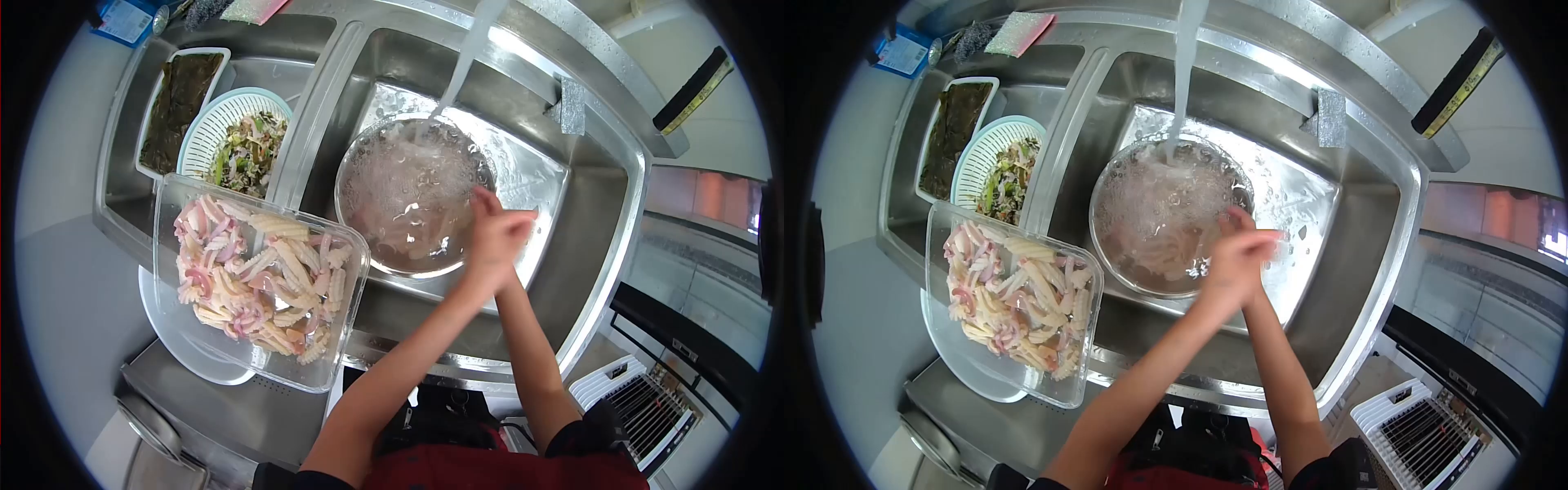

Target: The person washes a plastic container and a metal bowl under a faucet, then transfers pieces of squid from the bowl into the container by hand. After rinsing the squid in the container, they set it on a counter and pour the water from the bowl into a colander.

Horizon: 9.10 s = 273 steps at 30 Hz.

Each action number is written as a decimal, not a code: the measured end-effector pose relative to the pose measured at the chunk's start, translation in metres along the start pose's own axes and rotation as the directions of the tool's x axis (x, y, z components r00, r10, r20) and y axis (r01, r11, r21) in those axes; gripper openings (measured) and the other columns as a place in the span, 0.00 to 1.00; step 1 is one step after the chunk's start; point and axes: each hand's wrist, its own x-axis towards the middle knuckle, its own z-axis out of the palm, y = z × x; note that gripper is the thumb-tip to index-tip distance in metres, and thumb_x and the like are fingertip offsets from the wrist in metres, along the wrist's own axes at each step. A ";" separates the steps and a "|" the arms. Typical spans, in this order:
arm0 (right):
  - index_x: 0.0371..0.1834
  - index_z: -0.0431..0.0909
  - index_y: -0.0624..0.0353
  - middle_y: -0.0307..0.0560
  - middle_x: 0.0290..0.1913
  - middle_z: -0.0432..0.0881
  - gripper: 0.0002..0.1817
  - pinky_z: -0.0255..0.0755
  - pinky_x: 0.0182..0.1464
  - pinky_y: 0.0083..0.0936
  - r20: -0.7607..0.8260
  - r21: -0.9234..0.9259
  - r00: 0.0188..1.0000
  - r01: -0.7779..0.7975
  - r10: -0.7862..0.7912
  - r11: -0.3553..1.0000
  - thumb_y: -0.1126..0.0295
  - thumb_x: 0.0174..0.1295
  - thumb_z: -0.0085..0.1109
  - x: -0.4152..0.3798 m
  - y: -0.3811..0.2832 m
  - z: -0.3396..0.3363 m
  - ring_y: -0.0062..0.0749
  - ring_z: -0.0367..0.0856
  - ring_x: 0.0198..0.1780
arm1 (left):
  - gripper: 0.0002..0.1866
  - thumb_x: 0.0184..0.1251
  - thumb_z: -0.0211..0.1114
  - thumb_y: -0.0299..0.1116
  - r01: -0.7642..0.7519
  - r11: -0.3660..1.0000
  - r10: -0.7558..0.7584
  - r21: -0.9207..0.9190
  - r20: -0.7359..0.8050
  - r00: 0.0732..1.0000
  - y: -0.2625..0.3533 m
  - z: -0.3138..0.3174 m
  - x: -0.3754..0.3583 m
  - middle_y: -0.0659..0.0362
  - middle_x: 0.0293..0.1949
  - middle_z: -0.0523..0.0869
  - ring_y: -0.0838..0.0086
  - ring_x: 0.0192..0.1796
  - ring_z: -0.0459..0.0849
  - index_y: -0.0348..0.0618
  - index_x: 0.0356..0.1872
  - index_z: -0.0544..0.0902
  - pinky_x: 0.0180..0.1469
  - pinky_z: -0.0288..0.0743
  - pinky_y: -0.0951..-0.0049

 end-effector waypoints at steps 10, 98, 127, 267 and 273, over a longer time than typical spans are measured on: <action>0.56 0.60 0.64 0.61 0.56 0.62 0.28 0.51 0.60 0.30 -0.002 -0.211 0.989 0.145 -0.149 0.967 0.58 0.55 0.49 0.021 0.023 0.022 0.48 0.58 0.59 | 0.29 0.56 0.56 0.40 0.052 0.866 0.223 0.497 -0.478 0.850 -0.010 -0.049 0.001 0.44 0.60 0.56 0.50 0.61 0.55 0.37 0.56 0.61 0.60 0.48 0.56; 0.59 0.55 0.65 0.65 0.58 0.59 0.31 0.50 0.60 0.38 0.360 -0.659 0.873 0.488 -0.329 0.573 0.55 0.57 0.44 0.023 0.090 0.029 0.54 0.56 0.59 | 0.31 0.57 0.55 0.38 0.131 0.941 0.011 0.313 -0.413 0.910 -0.042 -0.069 -0.048 0.41 0.58 0.57 0.51 0.62 0.53 0.36 0.59 0.54 0.62 0.47 0.61; 0.35 0.72 0.60 0.38 0.31 0.74 0.08 0.64 0.35 0.14 0.007 0.644 0.977 -0.168 0.214 0.746 0.68 0.55 0.53 -0.080 -0.086 0.042 0.18 0.70 0.33 | 0.07 0.58 0.53 0.34 -0.058 0.643 -0.416 -0.763 -0.413 0.810 0.031 -0.064 -0.045 0.63 0.30 0.73 0.80 0.33 0.70 0.41 0.31 0.73 0.36 0.64 0.82; 0.58 0.56 0.65 0.67 0.55 0.63 0.41 0.55 0.58 0.35 0.458 -0.636 0.845 0.092 0.278 0.766 0.43 0.49 0.49 0.063 -0.031 0.101 0.49 0.61 0.58 | 0.24 0.51 0.56 0.26 0.079 -0.058 0.658 0.995 -0.021 0.753 0.140 -0.292 0.056 0.47 0.56 0.65 0.57 0.59 0.63 0.43 0.54 0.66 0.58 0.56 0.66; 0.47 0.70 0.62 0.62 0.49 0.70 0.24 0.59 0.54 0.42 0.383 -0.243 0.910 0.263 -0.157 0.934 0.59 0.49 0.54 0.059 0.032 0.108 0.56 0.69 0.49 | 0.28 0.51 0.59 0.28 -0.214 0.799 0.365 0.562 -0.170 0.915 0.062 -0.108 -0.017 0.48 0.55 0.64 0.58 0.58 0.62 0.38 0.55 0.63 0.58 0.55 0.64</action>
